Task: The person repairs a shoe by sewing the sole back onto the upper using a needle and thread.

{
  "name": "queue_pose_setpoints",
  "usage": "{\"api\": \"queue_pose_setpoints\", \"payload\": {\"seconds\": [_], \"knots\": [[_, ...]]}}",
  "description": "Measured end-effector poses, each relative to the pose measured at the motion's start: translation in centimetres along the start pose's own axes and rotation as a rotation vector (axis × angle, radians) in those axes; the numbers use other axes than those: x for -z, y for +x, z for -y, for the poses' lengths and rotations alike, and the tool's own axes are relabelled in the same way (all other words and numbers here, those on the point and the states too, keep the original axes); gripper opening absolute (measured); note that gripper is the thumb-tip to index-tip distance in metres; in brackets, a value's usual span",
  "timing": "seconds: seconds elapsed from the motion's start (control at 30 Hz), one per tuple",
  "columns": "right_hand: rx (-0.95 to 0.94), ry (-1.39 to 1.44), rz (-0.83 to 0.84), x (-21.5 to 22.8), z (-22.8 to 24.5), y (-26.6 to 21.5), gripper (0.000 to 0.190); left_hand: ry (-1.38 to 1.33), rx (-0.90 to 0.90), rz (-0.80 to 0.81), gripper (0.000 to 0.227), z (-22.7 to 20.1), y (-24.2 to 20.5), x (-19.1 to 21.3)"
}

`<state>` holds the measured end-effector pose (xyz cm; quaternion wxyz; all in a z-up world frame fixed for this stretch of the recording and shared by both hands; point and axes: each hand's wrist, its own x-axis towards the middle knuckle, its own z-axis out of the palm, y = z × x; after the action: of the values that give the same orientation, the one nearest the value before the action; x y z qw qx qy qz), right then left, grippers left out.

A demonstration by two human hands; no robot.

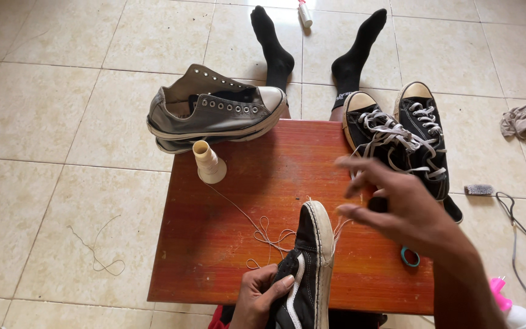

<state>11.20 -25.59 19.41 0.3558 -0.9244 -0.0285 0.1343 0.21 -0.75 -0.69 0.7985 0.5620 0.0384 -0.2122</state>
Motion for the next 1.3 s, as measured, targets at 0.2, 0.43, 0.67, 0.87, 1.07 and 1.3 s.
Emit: {"api": "queue_pose_setpoints", "payload": {"seconds": [0.2,0.43,0.67,0.87,1.07,1.3], "knots": [[-0.035,-0.385,-0.427,-2.9,-2.1,-0.3,0.064,-0.002,-0.009,0.01,0.036,0.3,0.0,0.4],[-0.007,-0.053,-0.36,-5.3,-5.4,-2.2,0.028,0.057,0.029,0.015,0.04,-0.3,-0.1,1.0],[-0.012,0.176,-0.193,-9.4,-9.7,-3.1,0.023,0.61,-0.219,-0.023,0.048,-4.3,0.0,2.4],[0.167,0.394,-0.226,-12.0,-11.2,-2.9,0.007,1.13,-0.48,-0.247,0.026,-9.0,1.4,-0.6],[0.166,0.463,-0.215,-12.1,-9.4,-2.9,0.002,0.998,-0.879,0.073,0.042,-14.3,3.3,-6.2],[0.202,0.515,-0.053,-8.3,-8.7,-3.4,0.009,1.252,-0.863,0.328,0.046,-12.6,5.8,-6.5]]}}
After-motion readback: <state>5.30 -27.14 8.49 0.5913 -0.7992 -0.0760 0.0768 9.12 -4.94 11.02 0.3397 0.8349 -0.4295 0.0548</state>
